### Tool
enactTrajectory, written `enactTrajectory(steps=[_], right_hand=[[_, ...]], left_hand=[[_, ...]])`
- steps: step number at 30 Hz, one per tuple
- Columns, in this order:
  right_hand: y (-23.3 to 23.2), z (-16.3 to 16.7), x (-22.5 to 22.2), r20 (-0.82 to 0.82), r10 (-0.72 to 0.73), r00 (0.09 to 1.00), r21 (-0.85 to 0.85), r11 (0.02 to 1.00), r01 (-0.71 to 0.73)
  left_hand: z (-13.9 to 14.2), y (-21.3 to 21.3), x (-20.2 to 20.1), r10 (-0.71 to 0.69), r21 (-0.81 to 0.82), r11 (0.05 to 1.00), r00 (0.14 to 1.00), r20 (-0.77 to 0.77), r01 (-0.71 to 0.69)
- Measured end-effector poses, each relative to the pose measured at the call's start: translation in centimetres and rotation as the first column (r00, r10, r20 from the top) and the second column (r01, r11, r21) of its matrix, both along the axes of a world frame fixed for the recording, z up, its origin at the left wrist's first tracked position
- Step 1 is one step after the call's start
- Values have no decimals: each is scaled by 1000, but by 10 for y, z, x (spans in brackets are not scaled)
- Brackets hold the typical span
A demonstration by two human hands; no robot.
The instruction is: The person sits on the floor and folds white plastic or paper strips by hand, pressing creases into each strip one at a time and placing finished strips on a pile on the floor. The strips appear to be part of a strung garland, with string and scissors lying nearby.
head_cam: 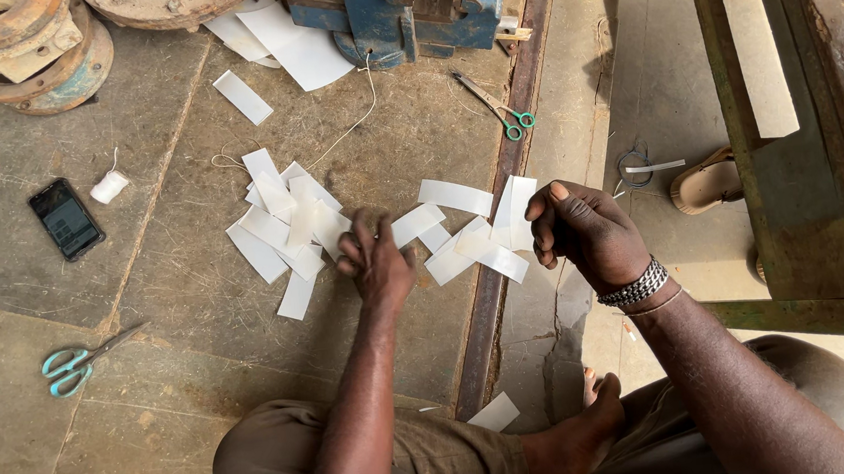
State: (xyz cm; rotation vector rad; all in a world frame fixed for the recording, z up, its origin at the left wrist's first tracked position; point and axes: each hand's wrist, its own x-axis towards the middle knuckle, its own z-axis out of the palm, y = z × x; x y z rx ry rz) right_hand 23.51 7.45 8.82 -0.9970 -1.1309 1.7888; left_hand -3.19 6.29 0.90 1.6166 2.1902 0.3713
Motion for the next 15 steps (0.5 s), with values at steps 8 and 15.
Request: enactTrajectory(steps=[8, 15], right_hand=[[1, 0, -9, 188, 24, 982, 10, 1000, -27], [-16, -8, -59, 433, 282, 856, -160, 959, -235]], left_hand=[[-11, 4, -3, 59, 106, 987, 887, 459, -121], [6, -14, 6, -113, 121, 992, 189, 976, -32]])
